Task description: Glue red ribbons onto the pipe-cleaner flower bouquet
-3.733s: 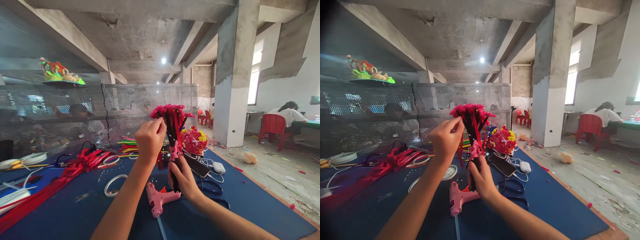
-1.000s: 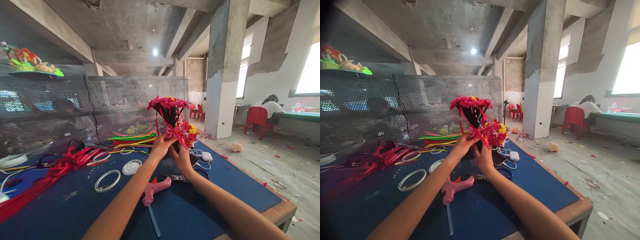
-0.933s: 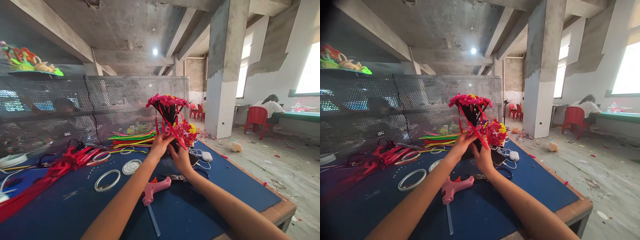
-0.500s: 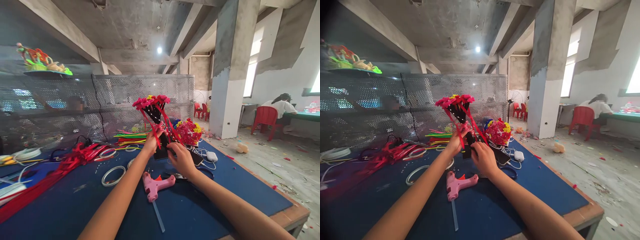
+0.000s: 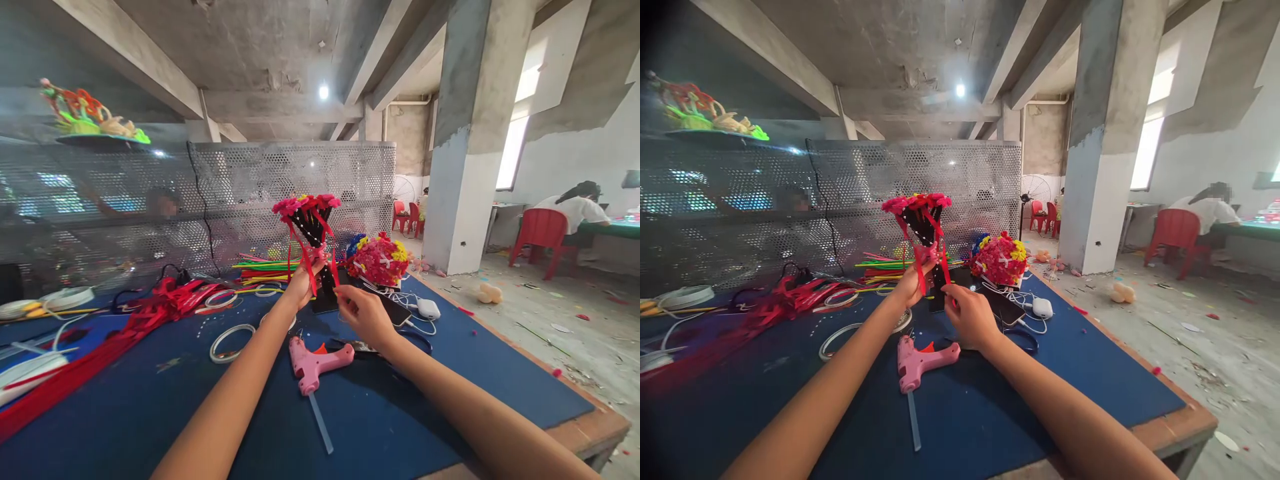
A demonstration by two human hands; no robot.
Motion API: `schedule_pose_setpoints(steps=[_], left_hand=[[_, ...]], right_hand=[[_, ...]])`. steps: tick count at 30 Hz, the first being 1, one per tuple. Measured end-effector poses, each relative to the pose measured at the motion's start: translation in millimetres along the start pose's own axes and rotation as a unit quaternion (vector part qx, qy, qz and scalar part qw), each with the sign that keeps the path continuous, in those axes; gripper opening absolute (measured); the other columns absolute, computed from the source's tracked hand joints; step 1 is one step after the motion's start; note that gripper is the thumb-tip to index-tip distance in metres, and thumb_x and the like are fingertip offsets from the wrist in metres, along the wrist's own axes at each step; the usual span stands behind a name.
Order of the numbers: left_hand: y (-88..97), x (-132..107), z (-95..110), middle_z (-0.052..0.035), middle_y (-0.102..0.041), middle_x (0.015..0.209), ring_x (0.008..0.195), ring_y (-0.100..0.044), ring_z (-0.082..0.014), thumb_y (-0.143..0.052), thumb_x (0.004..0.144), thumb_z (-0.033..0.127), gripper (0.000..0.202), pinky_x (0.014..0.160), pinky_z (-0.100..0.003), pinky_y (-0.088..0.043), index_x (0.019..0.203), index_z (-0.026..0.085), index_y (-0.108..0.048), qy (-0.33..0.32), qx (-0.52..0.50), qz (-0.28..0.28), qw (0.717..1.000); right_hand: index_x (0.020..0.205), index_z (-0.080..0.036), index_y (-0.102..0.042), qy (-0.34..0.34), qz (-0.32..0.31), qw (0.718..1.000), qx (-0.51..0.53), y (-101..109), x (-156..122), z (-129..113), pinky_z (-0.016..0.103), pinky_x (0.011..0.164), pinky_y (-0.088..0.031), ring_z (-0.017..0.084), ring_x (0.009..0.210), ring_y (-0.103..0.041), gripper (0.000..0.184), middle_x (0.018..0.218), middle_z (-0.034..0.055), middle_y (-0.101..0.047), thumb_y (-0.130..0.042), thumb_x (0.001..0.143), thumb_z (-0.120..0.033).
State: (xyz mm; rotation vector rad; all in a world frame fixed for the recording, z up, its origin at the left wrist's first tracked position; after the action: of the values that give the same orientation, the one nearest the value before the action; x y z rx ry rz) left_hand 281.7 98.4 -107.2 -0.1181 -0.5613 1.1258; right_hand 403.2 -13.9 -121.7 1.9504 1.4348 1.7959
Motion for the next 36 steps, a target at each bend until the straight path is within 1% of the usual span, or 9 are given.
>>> schedule_pose_setpoints(steps=[5,9,12,16,23,27,31,33,36], left_hand=[[-6.4,-8,-3,-0.0044,-0.070,0.080,0.062,-0.062,-0.0132,-0.076,0.057,0.034,0.040,0.048,-0.018,-0.042,0.092,0.019,-0.066,0.029,0.027,-0.045,0.998],[-12.1,-14,-2,-0.0070,-0.070,0.089,0.070,-0.063,-0.0162,-0.077,0.055,0.032,0.047,0.049,-0.019,-0.043,0.099,0.019,-0.065,0.046,0.057,-0.081,0.994],[-15.1,-18,-3,-0.0069,-0.069,0.091,0.074,-0.063,-0.0181,-0.078,0.052,0.028,0.050,0.050,-0.020,-0.045,0.099,0.018,-0.066,0.050,0.078,-0.098,0.991],[-15.9,-18,-4,-0.0057,-0.069,0.084,0.070,-0.063,-0.0179,-0.078,0.052,0.029,0.044,0.048,-0.021,-0.046,0.093,0.017,-0.067,0.047,0.095,-0.105,0.989],[-13.9,-17,-4,-0.0033,-0.067,0.072,0.058,-0.059,-0.0136,-0.077,0.054,0.032,0.035,0.044,-0.021,-0.044,0.083,0.015,-0.066,0.033,0.110,-0.092,0.989],[-11.8,-16,-4,-0.0037,-0.066,0.074,0.063,-0.061,-0.0165,-0.076,0.054,0.034,0.037,0.051,-0.026,-0.049,0.084,0.015,-0.066,0.025,0.114,-0.089,0.989],[-7.8,-14,-4,-0.0024,-0.065,0.072,0.066,-0.062,-0.0173,-0.076,0.054,0.036,0.038,0.055,-0.027,-0.049,0.084,0.015,-0.066,0.008,0.124,-0.072,0.990],[-6.9,-13,-4,-0.0014,-0.064,0.069,0.064,-0.060,-0.0157,-0.076,0.053,0.036,0.035,0.054,-0.025,-0.048,0.079,0.015,-0.066,-0.002,0.135,-0.061,0.989],[-9.8,-14,-4,0.0010,-0.060,0.061,0.057,-0.056,-0.0126,-0.077,0.051,0.035,0.030,0.050,-0.022,-0.043,0.068,0.014,-0.065,-0.023,0.157,-0.054,0.986]], right_hand=[[0.122,-0.019,-0.052,-0.076,-0.020,0.993,0.086,9,6,5,0.020,0.052,-0.039,0.011,0.046,-0.054,0.040,0.054,-0.0011,-0.062,-0.038,0.084,-0.023],[0.127,-0.018,-0.047,-0.137,-0.003,0.979,0.150,8,9,11,0.021,0.046,-0.038,0.011,0.040,-0.052,0.045,0.051,-0.0020,-0.061,-0.041,0.085,-0.032],[0.119,-0.015,-0.054,-0.180,0.007,0.960,0.216,8,13,17,0.020,0.041,-0.037,0.010,0.036,-0.049,0.045,0.048,-0.0024,-0.059,-0.051,0.079,-0.036],[0.090,-0.013,-0.063,-0.218,0.011,0.935,0.278,9,16,23,0.019,0.035,-0.032,0.007,0.033,-0.044,0.029,0.046,-0.0025,-0.055,-0.056,0.073,-0.036],[0.073,-0.015,-0.057,-0.217,-0.023,0.925,0.309,4,19,31,0.019,0.035,-0.032,0.007,0.033,-0.041,0.021,0.044,-0.0040,-0.052,-0.056,0.068,-0.036],[0.071,-0.016,-0.054,-0.220,0.027,0.934,0.280,8,21,35,0.020,0.037,-0.031,0.008,0.035,-0.039,0.020,0.043,-0.0054,-0.047,-0.052,0.070,-0.036],[0.092,-0.016,-0.050,-0.214,0.147,0.946,0.194,20,18,33,0.022,0.049,-0.034,0.010,0.048,-0.045,0.027,0.054,-0.0050,-0.049,-0.054,0.069,-0.031],[0.100,-0.016,-0.048,-0.153,0.181,0.966,0.104,23,14,25,0.022,0.053,-0.034,0.011,0.053,-0.047,0.032,0.061,-0.0031,-0.053,-0.053,0.072,-0.031],[0.104,-0.018,-0.053,-0.039,0.125,0.991,-0.015,22,8,10,0.022,0.053,-0.033,0.011,0.052,-0.051,0.028,0.063,-0.0007,-0.059,-0.044,0.082,-0.032]])
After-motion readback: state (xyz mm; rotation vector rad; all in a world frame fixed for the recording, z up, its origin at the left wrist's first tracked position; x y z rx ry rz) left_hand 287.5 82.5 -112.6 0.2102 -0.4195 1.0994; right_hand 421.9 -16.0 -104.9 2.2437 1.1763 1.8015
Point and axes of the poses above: each hand's wrist, its own x-axis towards the middle knuckle, its own y-axis out of the back of the hand, z = x × y, the point moved 1 cm from there along x, towards the middle knuckle
